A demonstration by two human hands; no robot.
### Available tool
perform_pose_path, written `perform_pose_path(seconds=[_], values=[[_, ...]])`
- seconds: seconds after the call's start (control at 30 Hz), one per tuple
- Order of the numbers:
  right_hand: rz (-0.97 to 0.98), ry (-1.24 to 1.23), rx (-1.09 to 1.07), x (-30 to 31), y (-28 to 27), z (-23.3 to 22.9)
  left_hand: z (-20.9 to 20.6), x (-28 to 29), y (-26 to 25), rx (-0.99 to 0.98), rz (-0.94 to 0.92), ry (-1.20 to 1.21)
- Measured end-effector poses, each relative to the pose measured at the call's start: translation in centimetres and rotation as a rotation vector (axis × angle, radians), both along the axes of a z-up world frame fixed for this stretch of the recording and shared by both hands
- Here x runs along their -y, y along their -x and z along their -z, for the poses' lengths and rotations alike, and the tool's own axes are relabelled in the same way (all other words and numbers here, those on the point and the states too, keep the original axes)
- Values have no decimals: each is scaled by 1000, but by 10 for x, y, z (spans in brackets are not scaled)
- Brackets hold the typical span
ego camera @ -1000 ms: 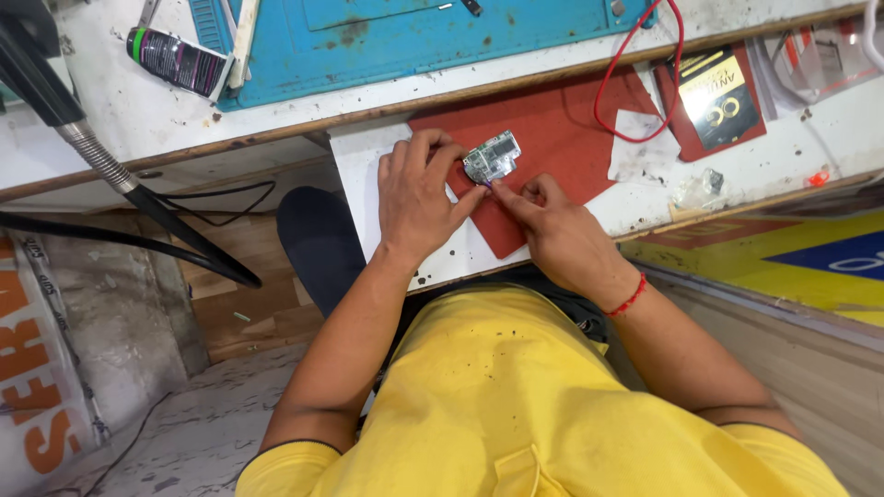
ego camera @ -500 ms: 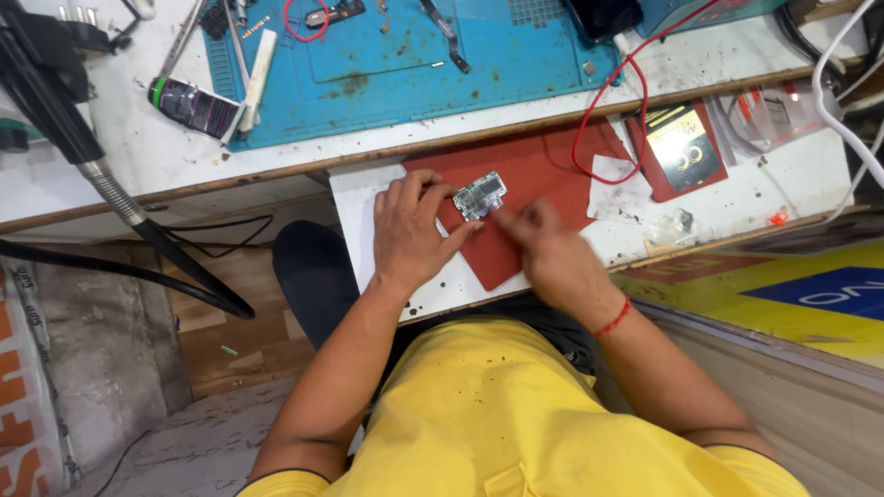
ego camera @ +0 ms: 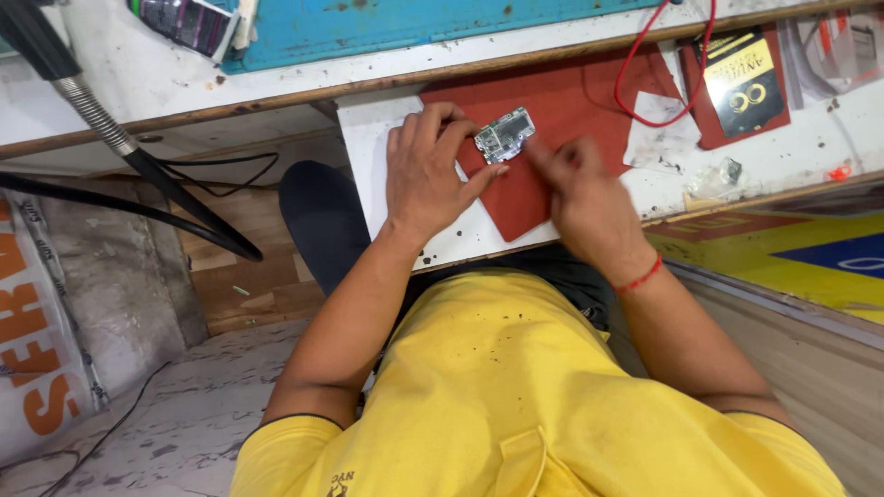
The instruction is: The person cleans a small circuit board with a brush and then uses a hot air gun to heat specific components on the board. The task involves precise manipulation of the tool and the board on a workbench.
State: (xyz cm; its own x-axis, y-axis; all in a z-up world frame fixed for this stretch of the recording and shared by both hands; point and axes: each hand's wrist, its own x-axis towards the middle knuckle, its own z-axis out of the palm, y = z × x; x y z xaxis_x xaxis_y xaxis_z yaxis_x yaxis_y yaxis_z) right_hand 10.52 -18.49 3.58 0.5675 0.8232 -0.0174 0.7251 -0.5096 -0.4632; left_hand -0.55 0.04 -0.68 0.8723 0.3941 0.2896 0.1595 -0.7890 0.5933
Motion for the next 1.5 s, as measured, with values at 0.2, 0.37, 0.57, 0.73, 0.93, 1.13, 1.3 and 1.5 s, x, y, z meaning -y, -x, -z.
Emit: perform_pose_path(seconds=[0.2,0.37,0.57,0.73,0.93,1.13,1.3,1.5], values=[[41,-47,8,3,-4,-3,0,0,1,7,7,3],[4,-32,-23,-2,-4,1,0,-1,1,-8,9,5],[-101,-39,-52,-2,-5,3,-6,0,1,-20,-10,2],[-58,-11,-52,-4,-5,-3,2,-1,3,5,-3,12],[24,-56,-23,-9,-7,-2,-1,-1,0,-5,1,15],[-10,-101,14,-10,-5,2,-1,-2,-1,3,-2,24],[-120,-31,-43,-5,-3,6,-5,-3,0,-28,-14,44],[-161,-46,-78,5,1,14,0,-3,-1,3,-12,22]])
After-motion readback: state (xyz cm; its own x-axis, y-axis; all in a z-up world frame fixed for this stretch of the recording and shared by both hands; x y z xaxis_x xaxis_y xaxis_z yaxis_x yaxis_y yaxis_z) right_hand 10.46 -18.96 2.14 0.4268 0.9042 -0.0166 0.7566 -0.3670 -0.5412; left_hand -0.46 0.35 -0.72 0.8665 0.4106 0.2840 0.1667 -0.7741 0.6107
